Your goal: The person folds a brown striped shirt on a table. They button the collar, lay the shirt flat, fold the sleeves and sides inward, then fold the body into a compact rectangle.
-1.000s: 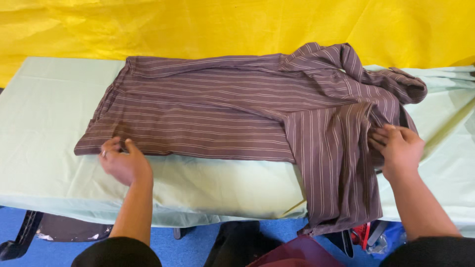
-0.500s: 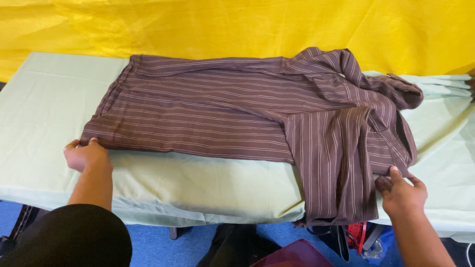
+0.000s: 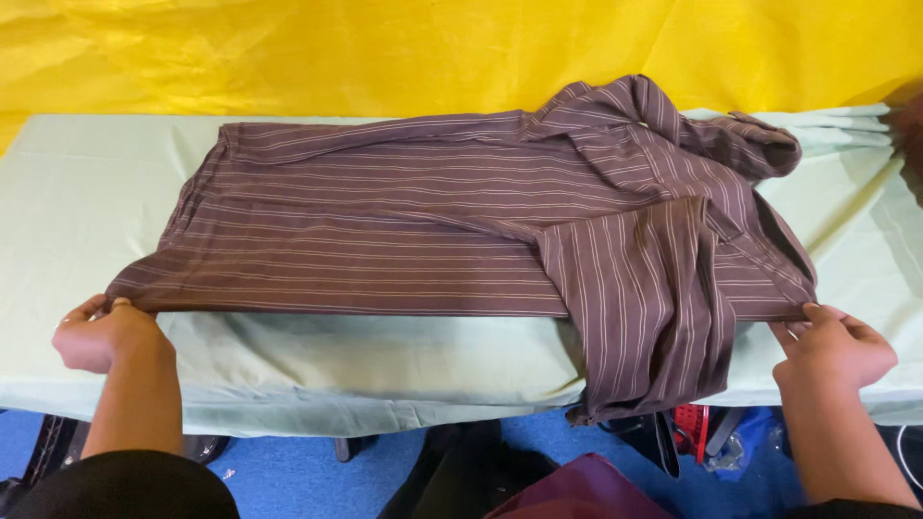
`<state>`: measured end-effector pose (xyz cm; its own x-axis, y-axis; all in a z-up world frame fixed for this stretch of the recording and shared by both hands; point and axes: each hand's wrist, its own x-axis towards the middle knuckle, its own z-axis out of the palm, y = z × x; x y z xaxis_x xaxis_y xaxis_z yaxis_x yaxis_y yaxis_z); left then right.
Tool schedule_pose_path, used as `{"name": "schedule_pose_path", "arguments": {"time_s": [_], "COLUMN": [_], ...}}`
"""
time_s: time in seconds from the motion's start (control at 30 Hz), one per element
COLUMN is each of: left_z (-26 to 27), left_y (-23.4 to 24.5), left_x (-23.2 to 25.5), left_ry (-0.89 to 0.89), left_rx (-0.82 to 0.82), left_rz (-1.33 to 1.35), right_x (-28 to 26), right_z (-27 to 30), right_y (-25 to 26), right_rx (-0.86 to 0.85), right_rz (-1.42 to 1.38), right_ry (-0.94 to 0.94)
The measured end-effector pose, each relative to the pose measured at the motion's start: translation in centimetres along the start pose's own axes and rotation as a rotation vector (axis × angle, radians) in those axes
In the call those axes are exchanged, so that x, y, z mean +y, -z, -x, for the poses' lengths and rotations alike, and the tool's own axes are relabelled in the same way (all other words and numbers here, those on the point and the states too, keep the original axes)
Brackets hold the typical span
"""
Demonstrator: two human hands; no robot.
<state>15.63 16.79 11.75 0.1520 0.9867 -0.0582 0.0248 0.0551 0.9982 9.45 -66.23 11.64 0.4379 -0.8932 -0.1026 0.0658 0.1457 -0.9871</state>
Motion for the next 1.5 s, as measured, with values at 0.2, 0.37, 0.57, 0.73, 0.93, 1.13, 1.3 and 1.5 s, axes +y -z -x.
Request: {"name": "schedule_pose_path", "arguments": {"time_s": [0.2,0.37,0.57,0.73,0.93,1.13,1.3,1.5], "left_z": [1.9,9.5,23.5,32.4,37.8,43.0,49.3,52.4], "left_y": [1.6,3.4,5.3,6.2,6.9,6.8,7.7,7.7], "left_x": [-0.3,1.4,1.0,1.1,0.8,-1.0,-3.0,-4.0], "left_ry": [-0.071,-0.493,-0.784,-0.711,-0.628,-0.465,-0.377,-0.428], "left_rx": [-0.026,-0.118,-0.462,-0.707,-0.963,-1.442,-1.754,-1.743], "left_rz": [-0.254,-0.756,-0.517,-0.386,-0.379,-0.357,-0.262,-0.077], "right_x": [0.9,-0.4,-0.3,-0.2,0.5,-1.3,-5.6,-8.6], "right_z": [1.5,4.3,11.4,11.9,9.6,9.4,10.1,9.5], "right_y": [2.0,3.1,2.2,1.2,1.0,0.6,-0.5,-1.9], "right_rx": [-0.178,-0.107,-0.459,-0.554,-0.675,-0.756,-0.945,-1.121], "right_rz": [0.016,0.175,0.696,0.881,1.101,0.817,0.106,-0.280], "right_ry": [-0.109,0.060,0.309,0.291,0.279,0.100,-0.512,-0.752]}}
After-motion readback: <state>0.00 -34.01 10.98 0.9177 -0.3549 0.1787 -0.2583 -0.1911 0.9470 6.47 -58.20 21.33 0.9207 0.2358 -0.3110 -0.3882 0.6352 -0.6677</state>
